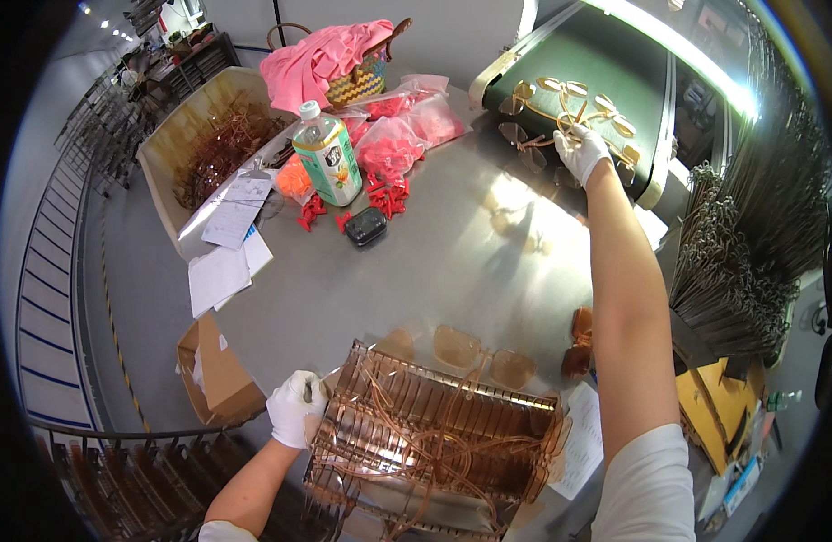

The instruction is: The person assembles decorative wire frames by inserting copper and black wire pieces into metal racks on a workbench. They repeatedly pick up wire bundles, align and insert them into slots, and place finished frames onto a nearby rack.

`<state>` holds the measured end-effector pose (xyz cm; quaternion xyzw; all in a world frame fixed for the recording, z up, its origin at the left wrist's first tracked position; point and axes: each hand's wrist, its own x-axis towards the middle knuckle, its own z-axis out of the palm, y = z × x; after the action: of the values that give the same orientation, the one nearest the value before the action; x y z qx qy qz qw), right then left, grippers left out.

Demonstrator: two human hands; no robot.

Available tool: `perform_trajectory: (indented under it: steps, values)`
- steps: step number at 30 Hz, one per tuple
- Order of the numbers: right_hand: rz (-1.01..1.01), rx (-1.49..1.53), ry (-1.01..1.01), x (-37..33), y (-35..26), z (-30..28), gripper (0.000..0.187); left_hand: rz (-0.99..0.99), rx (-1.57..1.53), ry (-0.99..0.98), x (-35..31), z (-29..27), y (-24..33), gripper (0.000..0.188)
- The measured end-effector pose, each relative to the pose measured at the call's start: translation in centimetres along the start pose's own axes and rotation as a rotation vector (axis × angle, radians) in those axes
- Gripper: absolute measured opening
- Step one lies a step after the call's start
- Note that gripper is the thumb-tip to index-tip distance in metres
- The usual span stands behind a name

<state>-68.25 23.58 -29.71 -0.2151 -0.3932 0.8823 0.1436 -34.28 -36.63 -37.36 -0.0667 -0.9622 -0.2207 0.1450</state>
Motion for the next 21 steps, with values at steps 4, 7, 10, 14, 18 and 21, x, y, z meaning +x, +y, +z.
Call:
perform_trajectory:
  steps: [4,7,10,14,18,21]
  values:
    - [0.018,-0.072,0.05,0.3,1.6,0.8,0.022,0.007,0.016,0.001,0.1,-0.1,0.1,0.009]
    - [-0.028,-0.131,0.108,-0.7,3.4,1.8,0.02,0.003,-0.001,-0.023,-0.2,-0.6,0.4,0.009]
    - [-0.072,-0.049,0.136,-0.1,3.9,0.4,0.02,0.014,0.015,-0.009,0.0,-0.3,0.0,0.009]
    - [-0.228,-0.302,0.173,-2.1,5.1,0.3,0.03,0.063,-0.037,0.024,0.2,-0.6,0.4,0.009]
    - [-0.165,-0.292,-0.016,-12.6,5.6,5.9,0.032,-0.014,-0.045,-0.007,-0.7,-1.1,0.5,0.008]
    - [-0.182,-0.387,-0.257,-23.6,5.0,8.2,0.032,-0.009,-0.079,0.002,-0.5,-0.5,0.0,0.005]
